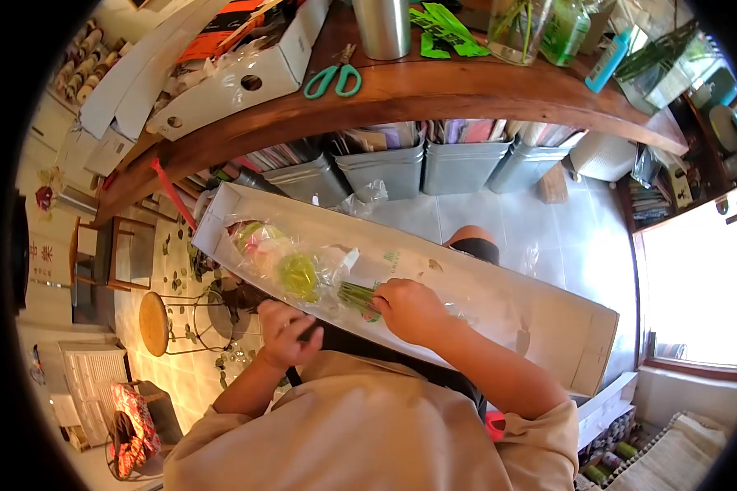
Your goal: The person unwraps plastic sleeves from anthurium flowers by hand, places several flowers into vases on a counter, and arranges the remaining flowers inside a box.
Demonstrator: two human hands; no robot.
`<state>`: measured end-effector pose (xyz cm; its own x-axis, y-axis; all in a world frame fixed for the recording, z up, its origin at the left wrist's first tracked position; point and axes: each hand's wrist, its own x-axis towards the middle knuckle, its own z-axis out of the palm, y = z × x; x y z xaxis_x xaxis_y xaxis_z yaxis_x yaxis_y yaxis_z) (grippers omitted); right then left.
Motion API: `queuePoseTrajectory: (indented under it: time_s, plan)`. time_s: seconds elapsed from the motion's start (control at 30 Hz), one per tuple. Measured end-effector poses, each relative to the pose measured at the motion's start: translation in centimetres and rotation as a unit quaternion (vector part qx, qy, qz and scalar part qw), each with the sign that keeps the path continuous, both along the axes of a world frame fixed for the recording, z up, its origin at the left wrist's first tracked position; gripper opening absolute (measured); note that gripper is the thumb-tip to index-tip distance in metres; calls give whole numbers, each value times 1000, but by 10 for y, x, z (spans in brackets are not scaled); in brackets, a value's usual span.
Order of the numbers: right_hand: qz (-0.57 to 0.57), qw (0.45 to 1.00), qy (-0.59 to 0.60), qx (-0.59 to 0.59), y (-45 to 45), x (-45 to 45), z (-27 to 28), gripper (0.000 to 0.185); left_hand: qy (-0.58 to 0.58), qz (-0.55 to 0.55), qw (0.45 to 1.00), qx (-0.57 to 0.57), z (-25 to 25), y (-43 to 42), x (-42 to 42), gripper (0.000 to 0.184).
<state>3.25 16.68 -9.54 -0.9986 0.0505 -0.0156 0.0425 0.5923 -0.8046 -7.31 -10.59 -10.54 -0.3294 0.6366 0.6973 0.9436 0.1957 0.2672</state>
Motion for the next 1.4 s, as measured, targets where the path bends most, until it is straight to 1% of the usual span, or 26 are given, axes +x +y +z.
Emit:
queuePoseTrajectory:
  time_s: [0.03, 0.13, 0.23, 0.33, 0.37, 0.43, 0.53, 0.63, 0.73, 0.83, 0.93, 1.0, 1.13, 1.23, 1.3, 1.4]
  plan:
    - [-6, 1000, 10, 9, -1, -1, -1, 15, 2, -28, 999, -31, 0, -1, 2, 37]
    - [-34, 996, 85, -15, -13, -7, 7, 19, -40, 22, 997, -68, -5, 6, 7, 34]
    - [-2, 998, 0, -66, -24, -23, 22, 29, -23, 5, 997, -69, -9, 4, 11, 35]
    - [37, 997, -57, 27, -30, -40, 35, 30, -35, -24, 998, -52, -5, 10, 24, 38]
    - [51, 996, -65, 42, -29, -40, 39, 31, -43, -34, 998, -43, -2, 12, 32, 40]
    - [82, 991, -84, 71, -24, -38, 43, 31, -56, -37, 996, -58, 4, 11, 49, 38]
    - [60, 981, -152, -109, -14, -29, 33, 25, -84, -33, 994, -57, 10, 9, 60, 31]
    - [9, 986, -127, -106, -13, -20, 32, 19, -114, -47, 991, -55, 12, 3, 58, 29]
    - [-28, 977, -163, -138, -8, -17, 31, 17, -121, -67, 988, -68, 11, 4, 51, 24]
    - [-41, 990, -45, -129, -4, -14, 8, 19, -118, -67, 987, -86, 16, 12, 49, 17]
    - [-87, 975, -121, -162, 0, -10, 3, 20, -127, -61, 984, -109, 17, 16, 50, 14]
    - [-104, 967, -146, -180, 4, -10, -6, 22, -134, -53, 981, -132, 14, 14, 52, 13]
    - [-150, 941, -203, -225, 10, -13, -21, 26, -127, -45, 981, -138, 10, 14, 56, 13]
    - [-183, 899, -224, -328, 12, -16, -35, 27, -133, -33, 978, -159, 9, 15, 60, 13]
    - [-179, 897, -214, -343, 13, -18, -38, 27, -148, -20, 973, -175, 14, 23, 66, 15]
    - [-162, 897, -230, -342, 14, -22, -34, 28, -246, -5, 941, -233, 23, 40, 69, 35]
